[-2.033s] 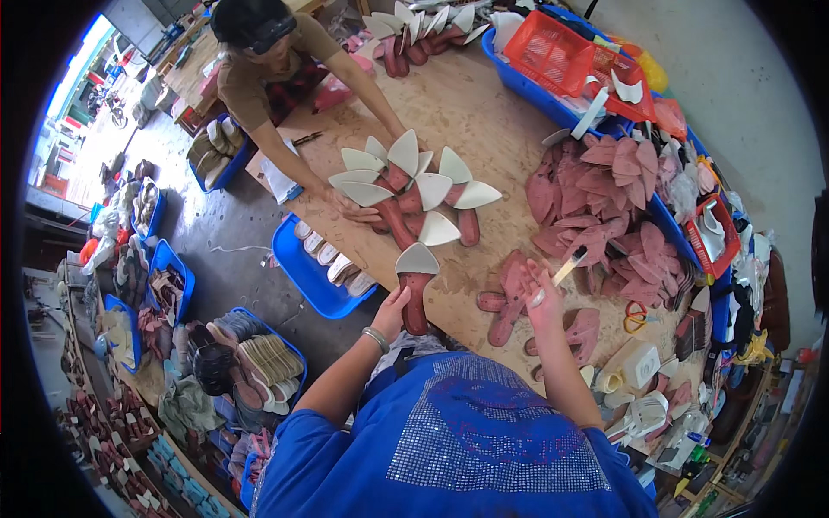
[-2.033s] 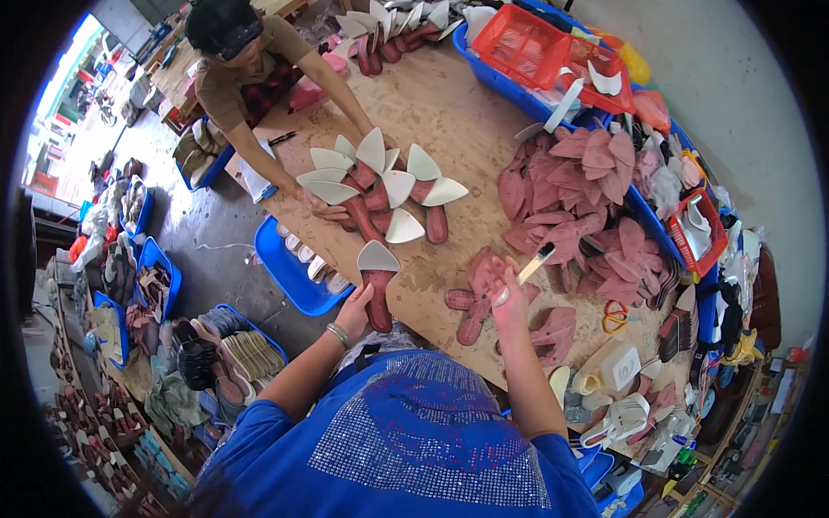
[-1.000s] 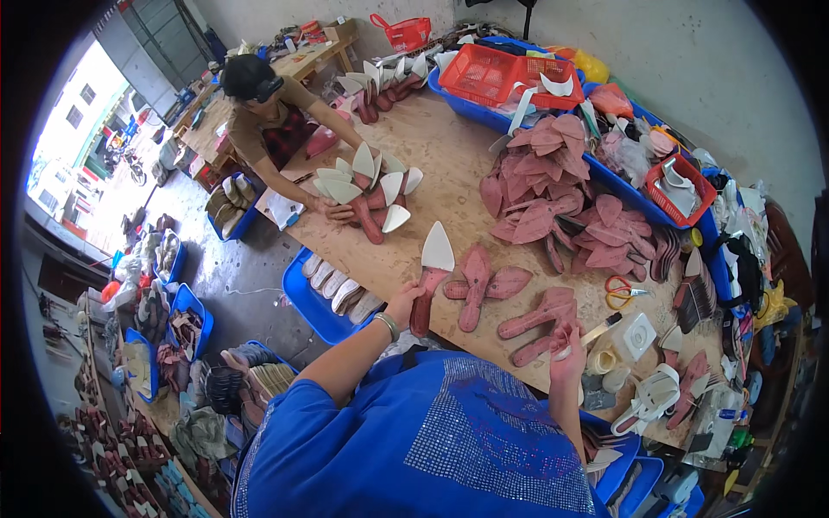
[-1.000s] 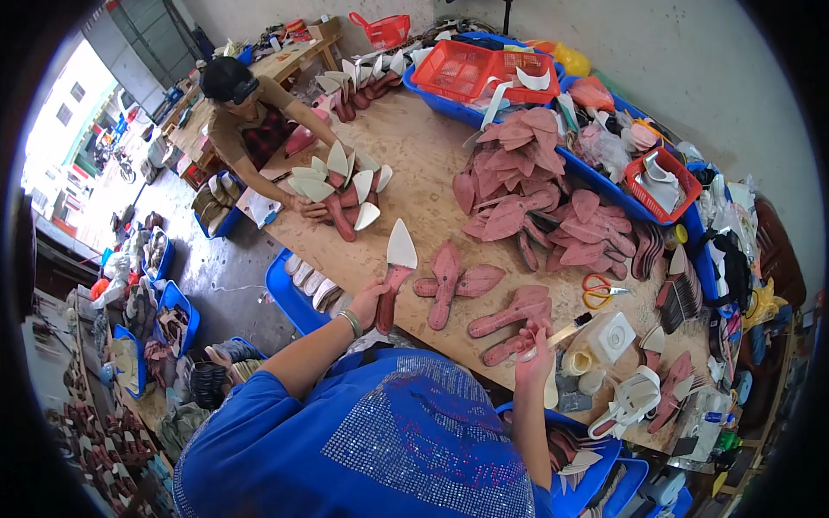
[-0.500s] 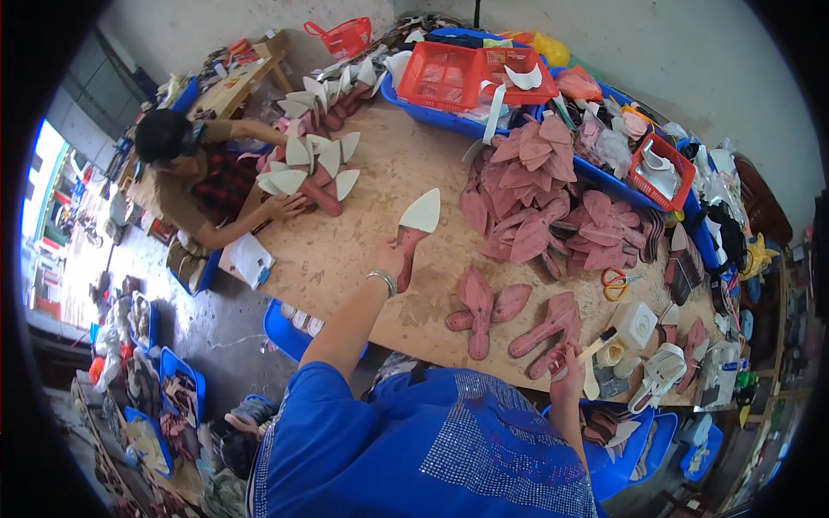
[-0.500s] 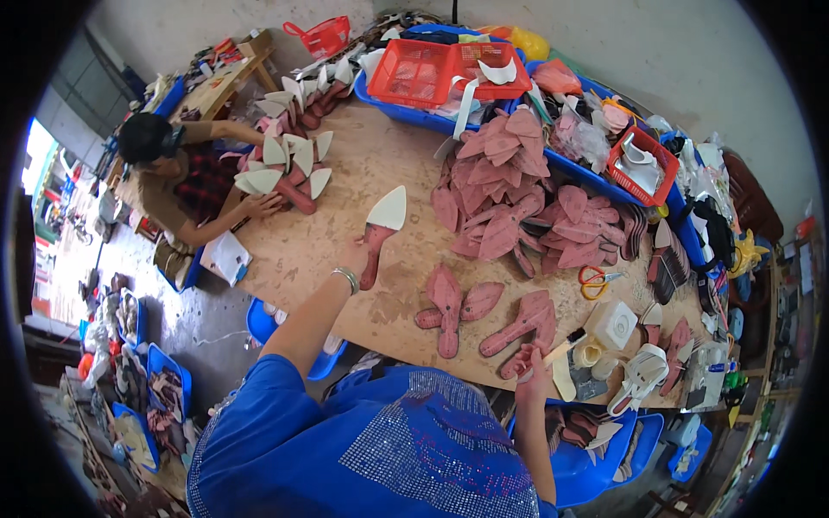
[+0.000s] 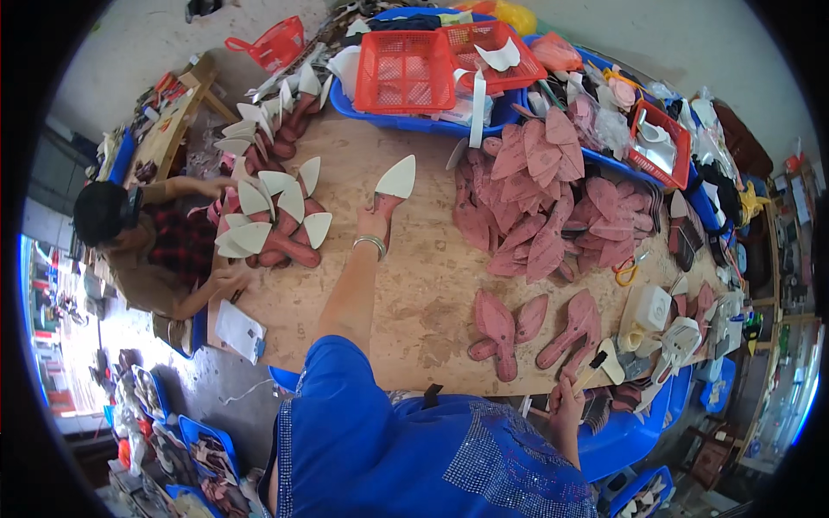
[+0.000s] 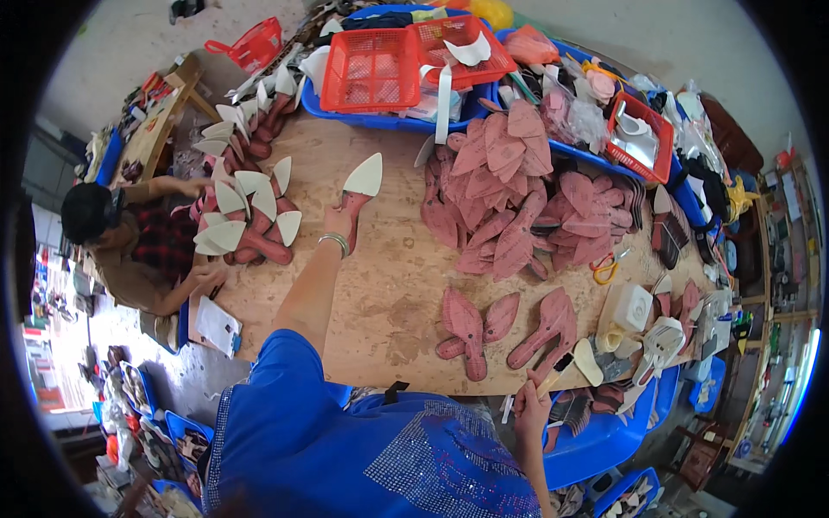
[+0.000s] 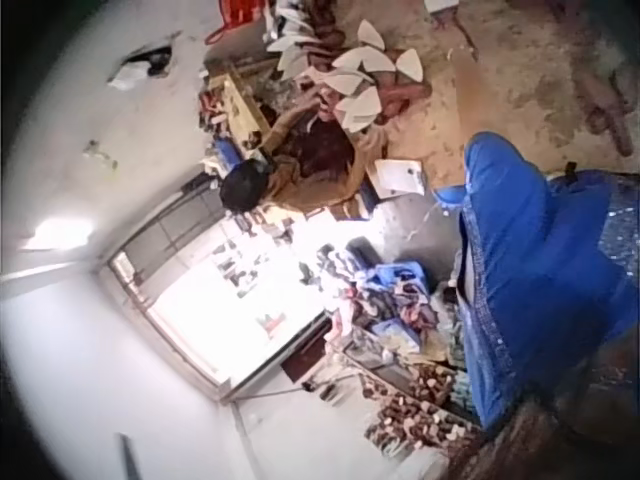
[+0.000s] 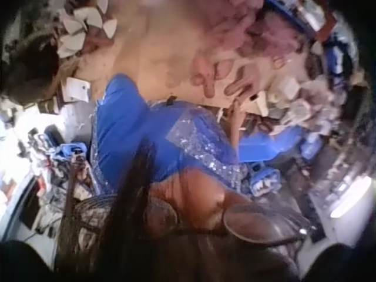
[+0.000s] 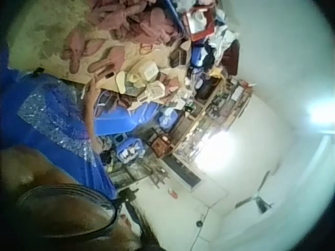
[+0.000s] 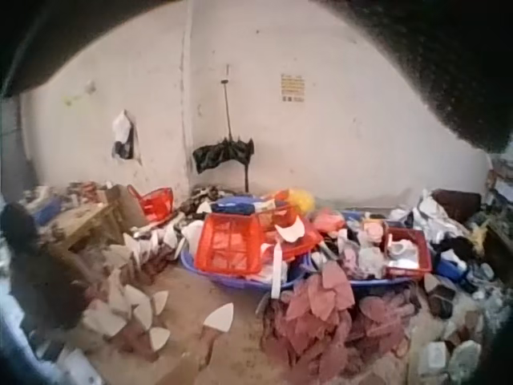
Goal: The person applies glue to pink shoe insoles using a wooden stick and then presses white shoe parts onto them. The person handles the insoles and parts one at a time, repeating the process for multiple units on a cluttered workbench.
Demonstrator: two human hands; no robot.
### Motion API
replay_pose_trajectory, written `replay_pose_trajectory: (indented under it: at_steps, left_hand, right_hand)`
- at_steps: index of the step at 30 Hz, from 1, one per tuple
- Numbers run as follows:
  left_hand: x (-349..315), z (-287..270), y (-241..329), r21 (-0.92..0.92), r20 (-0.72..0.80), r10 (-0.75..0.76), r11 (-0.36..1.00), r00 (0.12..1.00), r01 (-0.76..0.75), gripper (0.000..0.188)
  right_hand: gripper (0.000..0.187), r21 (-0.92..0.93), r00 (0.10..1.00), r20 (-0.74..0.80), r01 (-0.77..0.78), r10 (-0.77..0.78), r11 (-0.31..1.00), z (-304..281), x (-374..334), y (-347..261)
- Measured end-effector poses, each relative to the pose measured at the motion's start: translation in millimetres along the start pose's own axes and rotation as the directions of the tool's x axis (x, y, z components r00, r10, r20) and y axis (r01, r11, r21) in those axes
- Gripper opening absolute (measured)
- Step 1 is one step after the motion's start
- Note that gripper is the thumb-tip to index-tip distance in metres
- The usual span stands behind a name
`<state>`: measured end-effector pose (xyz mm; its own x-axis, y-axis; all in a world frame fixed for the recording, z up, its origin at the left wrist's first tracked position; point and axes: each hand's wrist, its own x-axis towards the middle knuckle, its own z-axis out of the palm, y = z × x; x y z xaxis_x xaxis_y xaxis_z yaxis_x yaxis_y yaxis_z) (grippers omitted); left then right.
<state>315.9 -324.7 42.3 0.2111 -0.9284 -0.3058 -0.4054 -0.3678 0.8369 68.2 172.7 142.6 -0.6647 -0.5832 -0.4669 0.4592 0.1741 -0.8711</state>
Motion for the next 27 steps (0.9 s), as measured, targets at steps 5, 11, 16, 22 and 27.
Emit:
replay_pose_trajectory:
  at_steps: [5, 11, 16, 22, 27]
  left_hand:
    - [44.6, -0.5, 1.6, 0.112, 0.002, 0.035, 0.993, 0.999, -0.035, 0.042]
    - [93.8, 12.4, -21.6, 0.21, 0.017, 0.101, 0.972, 0.995, -0.103, 0.04]
    - [102.4, 15.2, -23.8, 0.213, 0.08, 0.117, 0.968, 0.99, -0.131, 0.038]
    - [94.5, 14.5, -29.3, 0.469, 0.023, 0.262, 0.85, 0.965, -0.242, 0.043]
    - [55.0, 10.7, -11.0, 0.544, 0.032, 0.273, 0.802, 0.962, -0.246, 0.061]
  right_hand:
    - [0.024, -0.011, 0.998, -0.067, 0.011, -0.011, 1.0, 11.3, 4.1, -5.2]
    - [0.024, -0.024, 0.989, -0.143, 0.021, -0.025, 0.999, 19.5, 7.7, -5.8]
    - [0.022, -0.031, 0.985, -0.171, 0.008, -0.014, 0.999, 24.8, 7.9, -3.2]
    - [0.021, -0.032, 0.985, -0.174, -0.009, 0.003, 0.999, 37.5, 10.9, -10.8]
    - [0.017, -0.067, 0.985, -0.172, 0.01, -0.022, 0.998, 36.9, 10.5, -10.1]
